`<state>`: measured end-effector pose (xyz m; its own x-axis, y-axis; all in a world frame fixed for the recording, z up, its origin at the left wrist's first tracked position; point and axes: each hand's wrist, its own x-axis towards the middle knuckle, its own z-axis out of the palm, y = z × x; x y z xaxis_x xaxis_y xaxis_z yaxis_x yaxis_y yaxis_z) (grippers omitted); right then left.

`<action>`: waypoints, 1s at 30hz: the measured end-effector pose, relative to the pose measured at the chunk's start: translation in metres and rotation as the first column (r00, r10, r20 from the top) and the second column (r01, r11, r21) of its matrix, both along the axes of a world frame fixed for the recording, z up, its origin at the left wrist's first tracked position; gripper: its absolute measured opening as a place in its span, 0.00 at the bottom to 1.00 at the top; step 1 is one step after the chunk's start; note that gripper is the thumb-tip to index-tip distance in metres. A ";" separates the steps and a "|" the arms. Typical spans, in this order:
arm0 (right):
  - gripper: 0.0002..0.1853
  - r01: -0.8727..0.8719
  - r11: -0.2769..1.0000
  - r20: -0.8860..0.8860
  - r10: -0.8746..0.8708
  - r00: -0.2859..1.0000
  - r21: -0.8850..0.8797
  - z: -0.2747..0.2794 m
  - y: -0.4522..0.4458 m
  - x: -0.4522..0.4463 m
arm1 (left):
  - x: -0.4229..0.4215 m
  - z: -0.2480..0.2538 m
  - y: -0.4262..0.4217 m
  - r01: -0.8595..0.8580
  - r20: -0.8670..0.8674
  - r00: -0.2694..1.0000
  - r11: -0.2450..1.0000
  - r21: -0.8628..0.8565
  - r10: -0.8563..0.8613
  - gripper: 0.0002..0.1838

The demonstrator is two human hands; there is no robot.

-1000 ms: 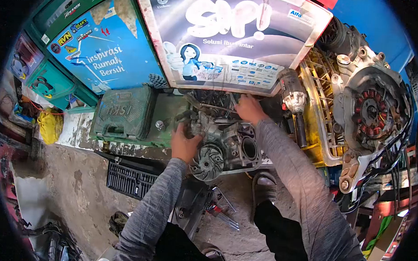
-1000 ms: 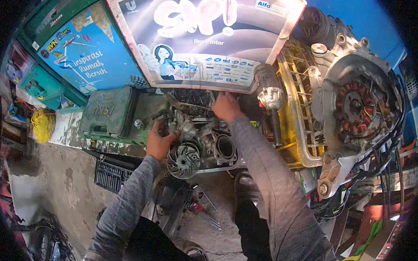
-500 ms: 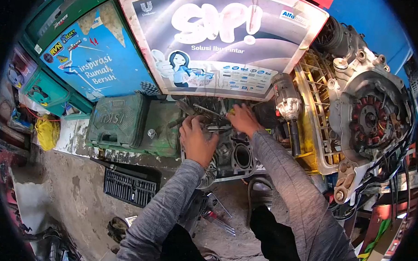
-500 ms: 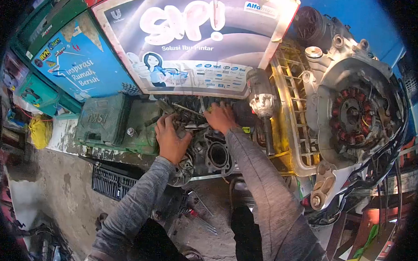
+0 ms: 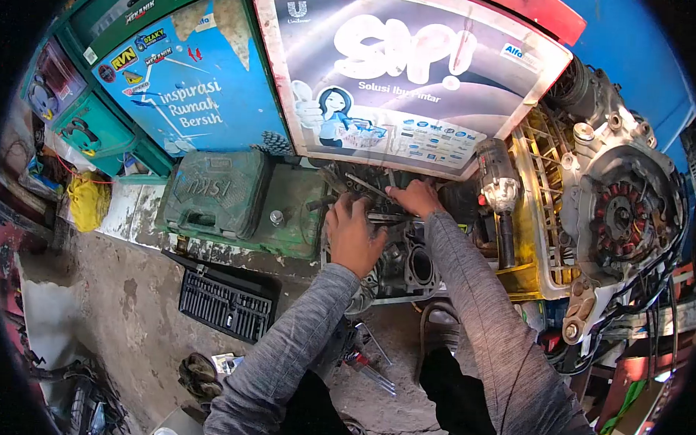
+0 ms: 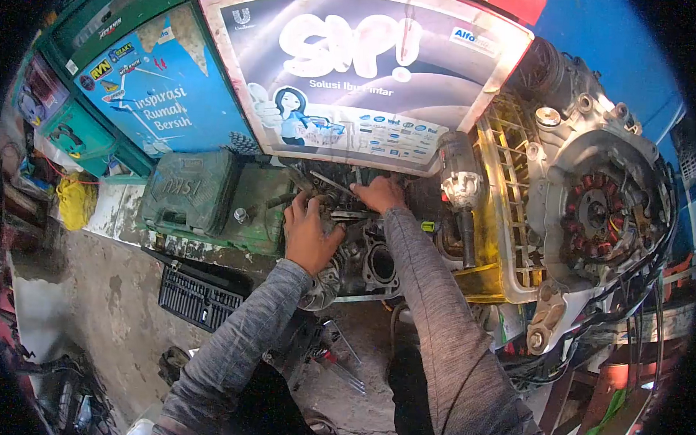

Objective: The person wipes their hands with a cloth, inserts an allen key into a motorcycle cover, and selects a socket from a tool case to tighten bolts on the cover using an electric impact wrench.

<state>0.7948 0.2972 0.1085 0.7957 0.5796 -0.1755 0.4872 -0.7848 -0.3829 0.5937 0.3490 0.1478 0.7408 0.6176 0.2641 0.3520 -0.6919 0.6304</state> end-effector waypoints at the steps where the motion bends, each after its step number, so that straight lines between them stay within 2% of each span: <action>1: 0.37 0.000 1.000 0.001 0.000 1.000 0.000 0.001 -0.001 0.005 | 0.001 0.000 0.000 0.000 -0.008 1.000 1.000 -0.004 0.000 0.33; 3: 0.34 -0.022 0.999 -0.266 0.034 0.963 0.048 0.005 -0.007 0.020 | 0.002 0.001 -0.001 0.005 -0.019 1.000 1.000 -0.004 -0.005 0.33; 4: 0.34 -0.021 0.999 -0.266 0.033 0.964 0.049 0.003 -0.010 0.023 | 0.003 0.002 -0.004 -0.002 -0.026 1.000 1.000 0.032 0.003 0.33; 6: 0.31 0.008 0.982 -0.330 0.056 0.942 0.191 -0.004 -0.015 0.029 | 0.006 0.001 -0.007 -0.005 -0.032 0.999 0.998 0.065 0.007 0.33; 8: 0.30 -0.010 0.972 -0.324 0.088 0.942 0.234 -0.013 -0.017 0.033 | 0.011 -0.001 -0.008 0.012 -0.037 0.999 0.990 0.137 -0.007 0.34; 10: 0.28 -0.071 0.946 -0.301 0.171 0.938 0.318 -0.017 -0.021 0.035 | 0.016 -0.004 -0.009 0.029 -0.066 0.998 0.988 0.155 -0.019 0.33; 13: 0.28 -0.024 0.913 -0.344 0.178 0.922 0.408 -0.014 -0.025 0.028 | 0.026 -0.008 -0.012 0.049 -0.108 0.994 0.987 0.154 -0.032 0.33; 14: 0.23 -0.040 0.904 -0.302 0.184 0.935 0.425 -0.011 -0.024 0.024 | 0.031 -0.009 -0.012 0.048 -0.115 0.993 0.989 0.137 -0.032 0.33; 15: 0.23 -0.040 0.903 -0.300 0.183 0.936 0.427 -0.013 -0.024 0.025 | 0.033 -0.009 -0.013 0.049 -0.113 0.993 0.989 0.140 -0.033 0.33; 17: 0.19 -0.132 0.919 -0.402 0.287 0.869 0.372 -0.017 -0.023 0.027 | 0.036 -0.010 -0.013 0.033 -0.154 0.988 0.988 0.149 -0.010 0.33; 18: 0.18 -0.193 0.919 -0.412 0.332 0.849 0.344 0.000 -0.027 0.018 | 0.037 -0.011 -0.012 0.034 -0.153 0.988 0.988 0.151 -0.011 0.33; 22: 0.17 -0.274 0.914 -0.271 0.357 0.894 0.300 0.006 -0.033 0.003 | 0.041 -0.014 -0.008 0.000 -0.125 0.992 0.995 0.101 0.013 0.33; 24: 0.20 -0.343 0.856 -0.130 0.419 0.899 0.386 0.005 -0.035 0.002 | 0.042 -0.015 -0.006 -0.025 -0.104 0.994 0.996 0.088 0.034 0.33; 25: 0.20 -0.347 0.855 -0.127 0.422 0.898 0.386 0.007 -0.035 -0.001 | 0.043 -0.016 -0.005 -0.062 -0.066 0.995 0.993 0.098 0.069 0.33; 27: 0.19 -0.363 0.787 0.011 0.413 0.911 0.499 0.014 -0.037 -0.006 | 0.043 -0.013 -0.005 -0.103 -0.025 0.994 0.989 0.103 0.106 0.33; 28: 0.19 -0.366 0.787 0.012 0.415 0.910 0.497 0.020 -0.037 -0.008 | 0.043 -0.009 -0.005 -0.112 0.002 0.994 0.992 0.051 0.112 0.32; 30: 0.17 -0.409 0.675 0.078 0.464 0.882 0.614 0.031 -0.034 -0.014 | 0.043 -0.001 0.001 -0.127 0.030 0.991 0.992 0.001 0.127 0.30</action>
